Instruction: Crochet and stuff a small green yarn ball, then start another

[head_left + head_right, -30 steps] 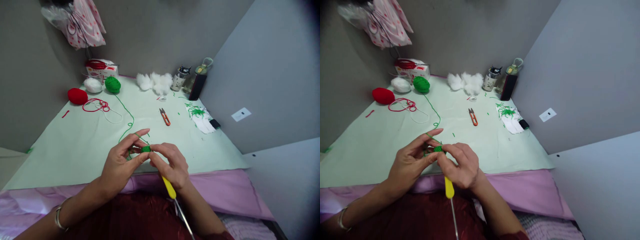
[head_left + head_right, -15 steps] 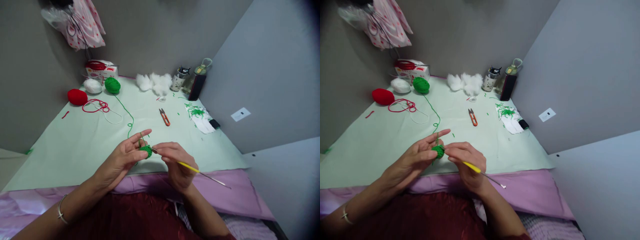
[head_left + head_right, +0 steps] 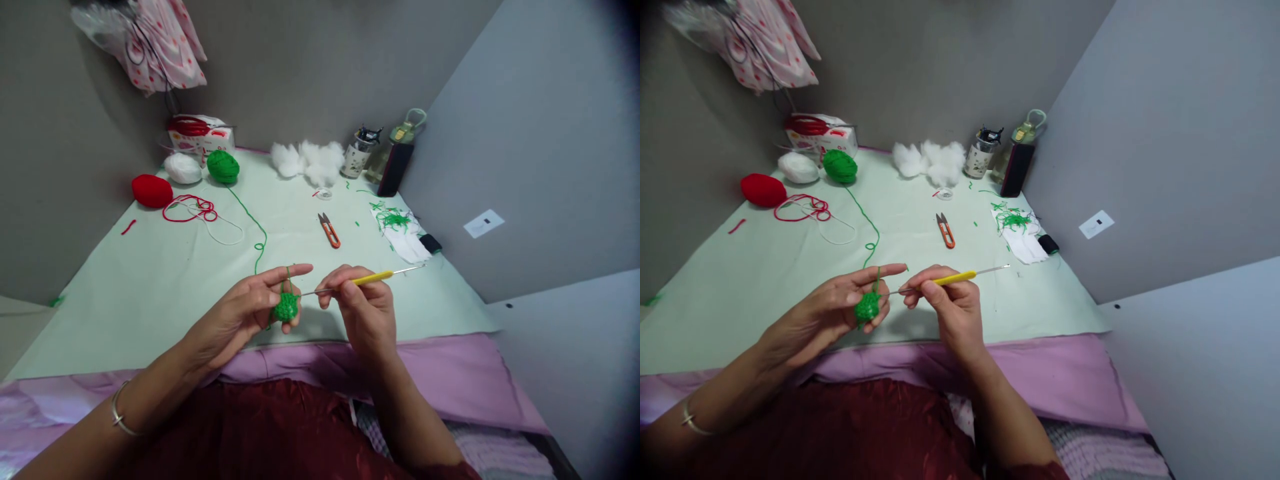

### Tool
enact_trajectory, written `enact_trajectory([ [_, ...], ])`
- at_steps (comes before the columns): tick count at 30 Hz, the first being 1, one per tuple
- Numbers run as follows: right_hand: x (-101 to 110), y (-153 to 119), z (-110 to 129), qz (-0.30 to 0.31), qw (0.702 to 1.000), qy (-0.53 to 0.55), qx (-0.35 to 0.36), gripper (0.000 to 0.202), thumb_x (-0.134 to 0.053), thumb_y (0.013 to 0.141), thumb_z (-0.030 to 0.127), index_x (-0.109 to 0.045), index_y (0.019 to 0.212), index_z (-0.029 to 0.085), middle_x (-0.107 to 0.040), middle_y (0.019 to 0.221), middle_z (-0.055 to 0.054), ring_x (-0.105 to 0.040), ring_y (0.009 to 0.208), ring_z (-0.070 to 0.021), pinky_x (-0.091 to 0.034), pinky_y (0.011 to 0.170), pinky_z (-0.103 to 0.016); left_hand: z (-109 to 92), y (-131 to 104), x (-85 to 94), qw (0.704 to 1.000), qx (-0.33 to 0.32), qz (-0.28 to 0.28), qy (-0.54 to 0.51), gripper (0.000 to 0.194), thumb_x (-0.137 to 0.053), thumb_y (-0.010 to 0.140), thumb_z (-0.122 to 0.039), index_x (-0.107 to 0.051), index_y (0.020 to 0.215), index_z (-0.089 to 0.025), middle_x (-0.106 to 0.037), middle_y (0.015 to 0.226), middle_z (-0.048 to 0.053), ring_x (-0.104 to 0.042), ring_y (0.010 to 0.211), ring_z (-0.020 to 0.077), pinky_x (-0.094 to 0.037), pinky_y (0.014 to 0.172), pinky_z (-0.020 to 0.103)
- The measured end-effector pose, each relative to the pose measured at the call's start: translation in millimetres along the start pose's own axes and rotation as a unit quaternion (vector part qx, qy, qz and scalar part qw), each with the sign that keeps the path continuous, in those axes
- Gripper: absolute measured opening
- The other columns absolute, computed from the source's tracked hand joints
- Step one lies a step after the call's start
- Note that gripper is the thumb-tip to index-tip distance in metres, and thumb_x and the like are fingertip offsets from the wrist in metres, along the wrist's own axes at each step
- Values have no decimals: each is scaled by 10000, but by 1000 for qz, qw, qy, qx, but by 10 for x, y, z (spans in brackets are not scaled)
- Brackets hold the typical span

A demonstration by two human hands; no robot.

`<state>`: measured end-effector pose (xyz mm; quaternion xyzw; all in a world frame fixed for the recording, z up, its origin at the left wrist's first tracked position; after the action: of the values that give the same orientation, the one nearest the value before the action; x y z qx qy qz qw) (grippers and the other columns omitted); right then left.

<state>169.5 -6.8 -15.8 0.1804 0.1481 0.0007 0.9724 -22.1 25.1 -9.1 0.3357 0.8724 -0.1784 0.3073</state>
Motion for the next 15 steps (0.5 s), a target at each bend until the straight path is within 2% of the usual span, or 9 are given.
enact_trajectory([
  [3, -7, 13, 19, -16, 999, 11, -27, 126, -710, 939, 308, -797, 895, 230, -732, 789, -28, -665, 655, -133, -551, 637, -287, -25, 9, 5, 1000, -3, 8, -7, 446, -711, 837, -274, -765, 1260, -145, -623, 828, 43, -531, 670, 118, -474, 615, 226],
  [5, -27, 24, 18, -22, 998, 34, -43, 137, -731, 924, 328, -792, 863, 222, -719, 747, -20, -642, 617, -124, -534, 605, -271, -33, 10, 11, 1000, -4, -8, -2, 432, -733, 834, -277, -774, 1246, -157, -629, 863, 46, -540, 709, 118, -475, 634, 216],
  [9, -93, 6, -38, -2, 997, 61, -40, 126, -716, 940, 333, -788, 891, 242, -702, 741, -2, -631, 619, -120, -522, 604, -264, 12, 2, 28, 997, -18, -50, 55, 458, -819, 816, -273, -764, 1271, -264, -653, 982, 27, -605, 878, 131, -491, 822, 225],
  [12, -132, -43, -73, -5, 998, -42, 35, 117, -688, 964, 295, -801, 956, 270, -732, 880, -22, -663, 755, -148, -544, 698, -305, 70, -6, 45, 992, -38, -50, 105, 542, -861, 798, -245, -729, 1313, -352, -649, 1003, 1, -627, 988, 147, -471, 932, 258],
  [15, -150, -77, -82, -1, 985, -147, 88, 143, -664, 980, 275, -805, 1002, 290, -765, 964, -36, -680, 902, -183, -548, 788, -344, 82, -11, 62, 986, -61, -65, 139, 590, -885, 773, -206, -722, 1313, -379, -641, 999, -13, -614, 999, 138, -471, 909, 248],
])
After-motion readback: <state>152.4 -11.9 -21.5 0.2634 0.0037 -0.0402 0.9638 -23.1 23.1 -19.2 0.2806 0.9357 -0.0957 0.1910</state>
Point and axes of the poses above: each hand's wrist, its own y-axis towards the middle knuckle, its own x-axis out of the back of the hand, z = x × y, the point moved 1 cm from there along y, towards the middle knuckle
